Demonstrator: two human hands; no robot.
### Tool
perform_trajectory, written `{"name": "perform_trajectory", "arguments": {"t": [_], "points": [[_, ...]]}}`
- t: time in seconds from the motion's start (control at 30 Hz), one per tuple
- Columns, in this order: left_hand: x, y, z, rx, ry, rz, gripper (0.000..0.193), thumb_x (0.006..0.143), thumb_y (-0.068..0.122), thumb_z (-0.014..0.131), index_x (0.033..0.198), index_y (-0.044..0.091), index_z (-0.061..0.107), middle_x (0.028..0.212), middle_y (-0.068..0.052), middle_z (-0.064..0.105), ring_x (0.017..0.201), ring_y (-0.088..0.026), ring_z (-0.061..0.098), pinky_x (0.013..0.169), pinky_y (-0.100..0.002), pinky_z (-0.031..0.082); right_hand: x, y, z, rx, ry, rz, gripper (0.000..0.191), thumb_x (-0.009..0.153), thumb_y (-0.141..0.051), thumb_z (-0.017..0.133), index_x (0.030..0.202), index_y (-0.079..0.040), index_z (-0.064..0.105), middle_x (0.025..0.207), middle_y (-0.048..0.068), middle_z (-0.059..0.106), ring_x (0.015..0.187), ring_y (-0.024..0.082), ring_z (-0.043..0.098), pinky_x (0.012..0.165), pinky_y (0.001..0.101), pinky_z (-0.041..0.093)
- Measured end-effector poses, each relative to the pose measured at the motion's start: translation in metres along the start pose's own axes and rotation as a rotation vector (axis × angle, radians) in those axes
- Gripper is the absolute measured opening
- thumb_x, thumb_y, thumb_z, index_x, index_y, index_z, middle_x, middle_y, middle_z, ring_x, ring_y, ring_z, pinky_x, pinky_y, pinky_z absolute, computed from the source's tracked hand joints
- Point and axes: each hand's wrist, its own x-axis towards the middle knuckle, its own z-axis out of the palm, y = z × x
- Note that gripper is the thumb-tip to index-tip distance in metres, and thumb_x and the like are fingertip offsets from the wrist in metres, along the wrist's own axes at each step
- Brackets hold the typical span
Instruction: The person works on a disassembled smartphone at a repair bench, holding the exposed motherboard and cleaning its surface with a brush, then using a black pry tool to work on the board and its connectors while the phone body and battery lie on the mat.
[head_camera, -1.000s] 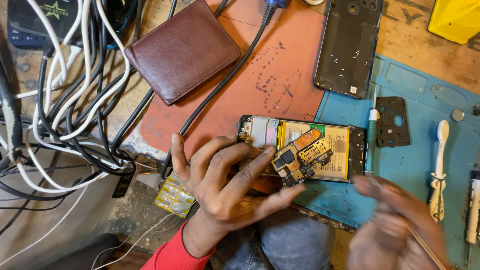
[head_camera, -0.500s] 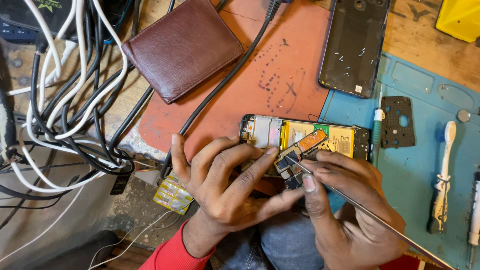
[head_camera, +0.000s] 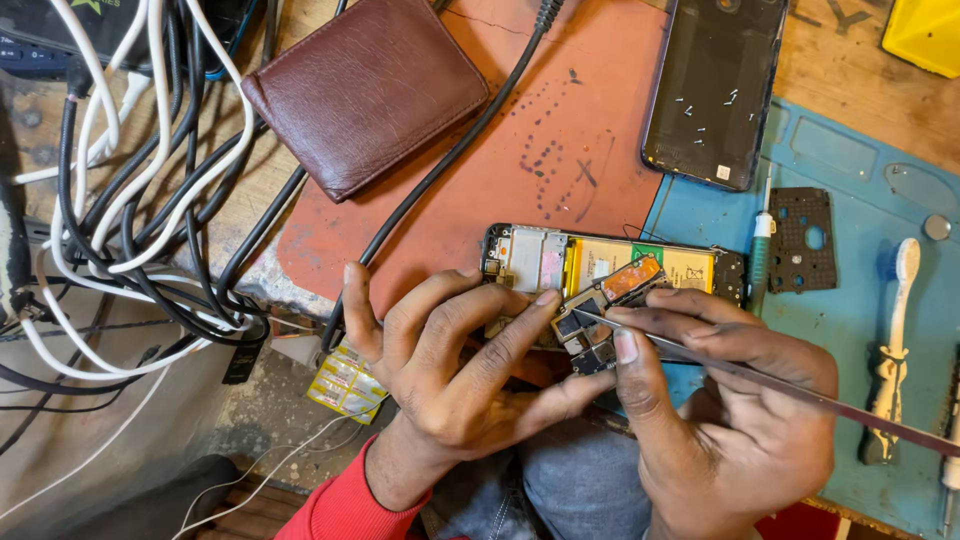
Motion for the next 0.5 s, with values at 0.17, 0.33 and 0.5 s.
{"name": "perform_trajectory", "arguments": {"t": [0.17, 0.33, 0.5], "points": [[-0.0002, 0.0005, 0.0003, -0.001, 0.001, 0.0, 0.053, 0.084, 0.062, 0.089, 0.114, 0.019, 0.08, 0.104, 0.004, 0.067, 0.113, -0.02, 0.061, 0.126, -0.057, 0.007, 0.0024, 0.0004, 0.0, 0.013, -0.016, -0.02, 0.04, 0.096, 0.013, 0.073, 0.12, 0.0, 0.044, 0.107, 0.027, 0.07, 0.107, 0.031, 0.074, 0.105, 0.0411, 0.06], [-0.0004, -0.0007, -0.0013, 0.0, -0.01, 0.014, 0.053, 0.085, 0.061, 0.089, 0.115, 0.018, 0.08, 0.104, 0.003, 0.067, 0.113, -0.02, 0.061, 0.125, -0.057, 0.007, 0.0018, 0.0004, -0.0009, 0.005, -0.031, -0.018, 0.042, 0.096, 0.013, 0.072, 0.123, -0.001, 0.042, 0.106, 0.028, 0.07, 0.106, 0.031, 0.073, 0.103, 0.0401, 0.06], [-0.0003, -0.0001, -0.0002, -0.004, 0.0, 0.008, 0.053, 0.084, 0.061, 0.089, 0.114, 0.018, 0.08, 0.104, 0.003, 0.067, 0.112, -0.02, 0.062, 0.126, -0.057, 0.008, -0.0002, 0.0016, -0.0023, -0.003, -0.024, -0.011, 0.04, 0.098, 0.013, 0.072, 0.121, 0.0, 0.042, 0.108, 0.029, 0.07, 0.107, 0.032, 0.074, 0.104, 0.0397, 0.058]]}}
